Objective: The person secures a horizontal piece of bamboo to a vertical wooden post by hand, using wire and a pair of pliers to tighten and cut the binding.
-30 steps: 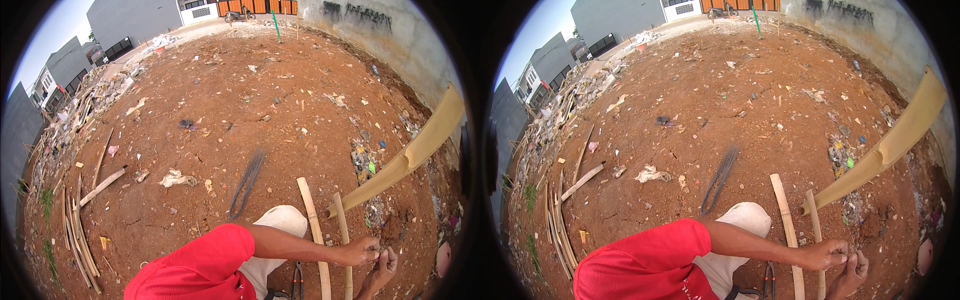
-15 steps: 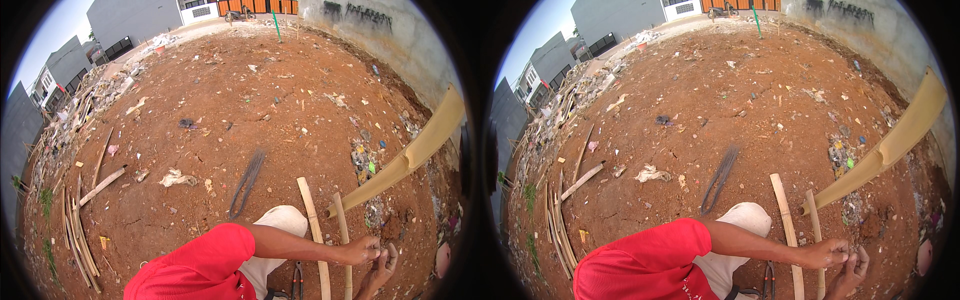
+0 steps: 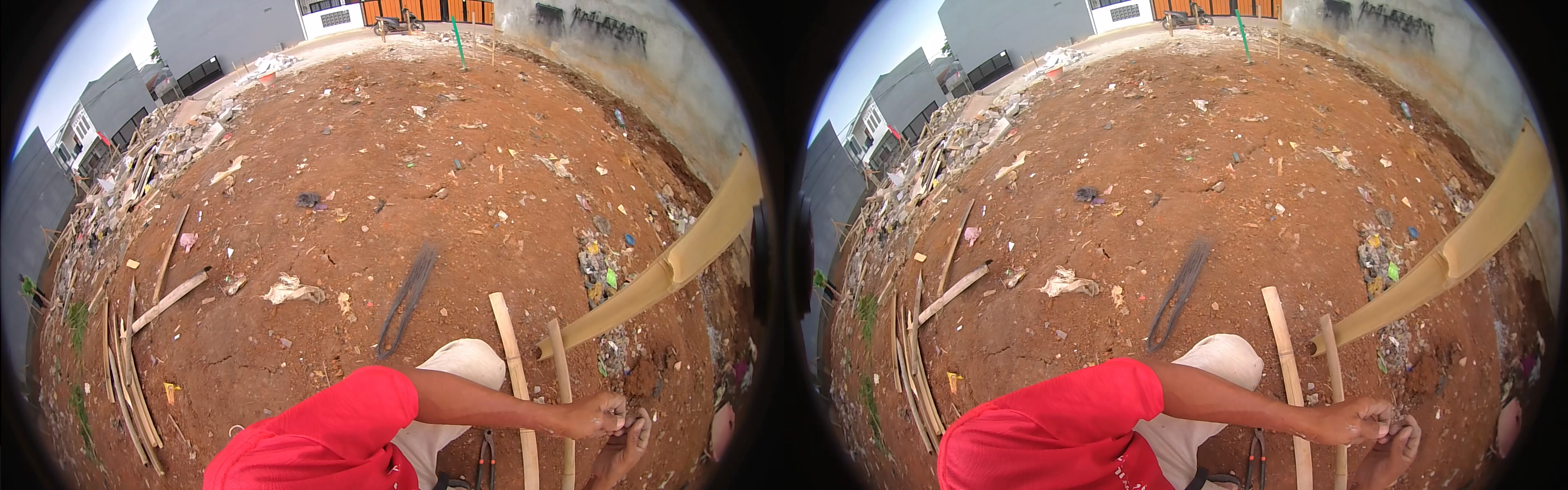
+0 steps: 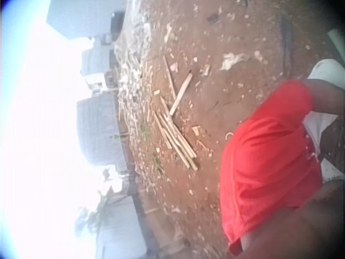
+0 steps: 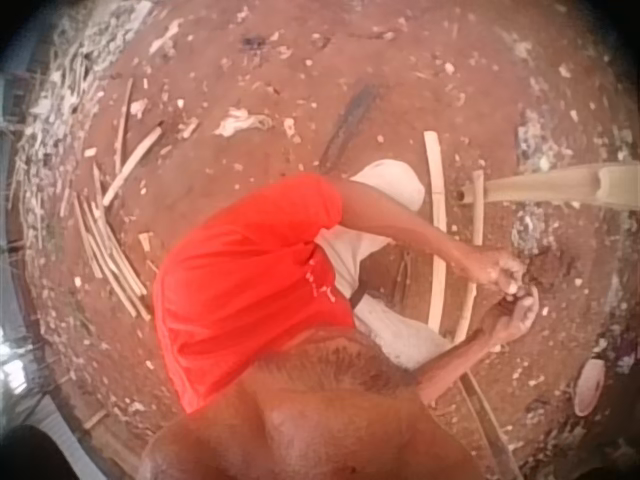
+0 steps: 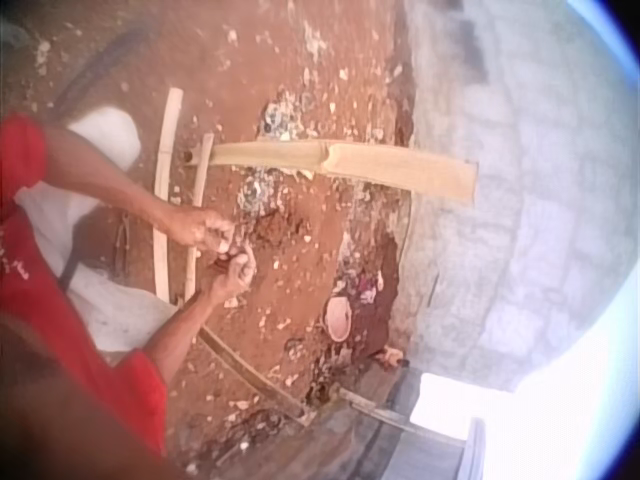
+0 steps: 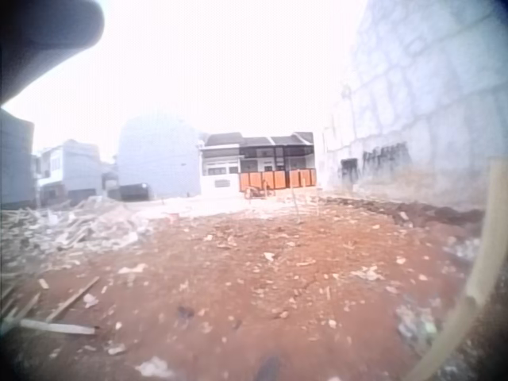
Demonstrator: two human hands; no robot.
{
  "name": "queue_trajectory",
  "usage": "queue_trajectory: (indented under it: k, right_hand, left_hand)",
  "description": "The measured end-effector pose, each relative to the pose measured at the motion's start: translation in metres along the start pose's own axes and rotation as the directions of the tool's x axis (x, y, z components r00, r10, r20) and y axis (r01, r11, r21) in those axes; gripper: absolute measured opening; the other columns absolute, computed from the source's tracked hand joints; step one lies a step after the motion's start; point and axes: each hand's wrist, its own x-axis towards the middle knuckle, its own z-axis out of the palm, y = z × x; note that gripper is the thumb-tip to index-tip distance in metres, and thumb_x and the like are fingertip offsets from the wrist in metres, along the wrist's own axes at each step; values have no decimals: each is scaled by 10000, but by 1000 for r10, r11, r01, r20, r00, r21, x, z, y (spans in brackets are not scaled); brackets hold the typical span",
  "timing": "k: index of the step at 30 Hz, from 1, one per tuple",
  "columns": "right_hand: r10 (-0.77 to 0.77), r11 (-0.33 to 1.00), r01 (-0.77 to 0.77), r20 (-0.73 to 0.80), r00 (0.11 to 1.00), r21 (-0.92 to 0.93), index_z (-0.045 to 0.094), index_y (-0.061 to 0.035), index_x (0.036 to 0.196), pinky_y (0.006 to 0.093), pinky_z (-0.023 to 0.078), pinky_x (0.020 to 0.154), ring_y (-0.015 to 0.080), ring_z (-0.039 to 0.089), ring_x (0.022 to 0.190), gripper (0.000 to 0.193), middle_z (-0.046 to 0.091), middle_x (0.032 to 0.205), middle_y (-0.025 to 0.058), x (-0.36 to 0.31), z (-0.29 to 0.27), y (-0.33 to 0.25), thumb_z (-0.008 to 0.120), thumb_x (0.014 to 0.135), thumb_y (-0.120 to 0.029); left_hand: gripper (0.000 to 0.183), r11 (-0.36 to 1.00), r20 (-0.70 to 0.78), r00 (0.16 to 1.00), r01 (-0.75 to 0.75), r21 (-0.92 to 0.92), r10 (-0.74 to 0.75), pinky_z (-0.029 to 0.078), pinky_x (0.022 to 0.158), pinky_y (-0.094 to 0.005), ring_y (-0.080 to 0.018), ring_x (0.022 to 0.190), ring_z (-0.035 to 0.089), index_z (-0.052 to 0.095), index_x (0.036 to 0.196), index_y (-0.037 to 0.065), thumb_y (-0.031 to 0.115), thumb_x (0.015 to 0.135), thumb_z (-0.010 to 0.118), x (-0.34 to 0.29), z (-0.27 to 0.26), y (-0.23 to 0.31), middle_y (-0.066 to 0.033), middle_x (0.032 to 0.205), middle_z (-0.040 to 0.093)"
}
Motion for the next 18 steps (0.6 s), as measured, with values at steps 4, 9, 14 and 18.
queue_trajectory:
  k: [4, 9, 14, 18]
  right_hand:
    - [-24, 1000, 24, -3, 1000, 2, 544, -10, 1196, 234, 457, 661, 77, 562, 758, 265, 592, 839, 10, 2, -4, 1, 556, 986, -172]
    - [-44, 999, 43, -28, 999, -28, 528, -9, 1249, 222, 445, 659, 65, 545, 756, 311, 582, 846, 2, 3, -8, 3, 570, 974, -147]
    - [-58, 988, 63, 33, 998, -140, 546, 8, 1272, 270, 449, 684, 167, 560, 788, 405, 606, 905, 70, -2, -1, -7, 654, 914, -149]
    - [-111, 970, 133, 117, 987, -204, 406, -35, 1401, 285, 467, 698, 184, 588, 818, 591, 628, 948, 99, -1, -4, -14, 667, 896, -198]
  left_hand:
    - [226, 998, 14, 999, 40, 38, -41, 387, 591, -248, -68, 692, 476, 534, 950, 36, 260, 956, 561, -3, -1, 10, -9, 840, 573]
    - [233, 999, 13, 999, 43, 14, -43, 385, 583, -253, -69, 682, 476, 538, 949, 36, 267, 955, 562, 0, -1, 5, -7, 839, 575]
    - [221, 999, -3, 1000, 12, 39, -12, 384, 574, -255, -73, 675, 478, 541, 943, 36, 257, 955, 555, 2, -2, -6, -7, 844, 578]
    - [224, 1000, 7, 1000, -9, 11, 9, 382, 559, -258, -77, 673, 487, 537, 945, 36, 259, 951, 555, 6, -1, -7, -16, 843, 585]
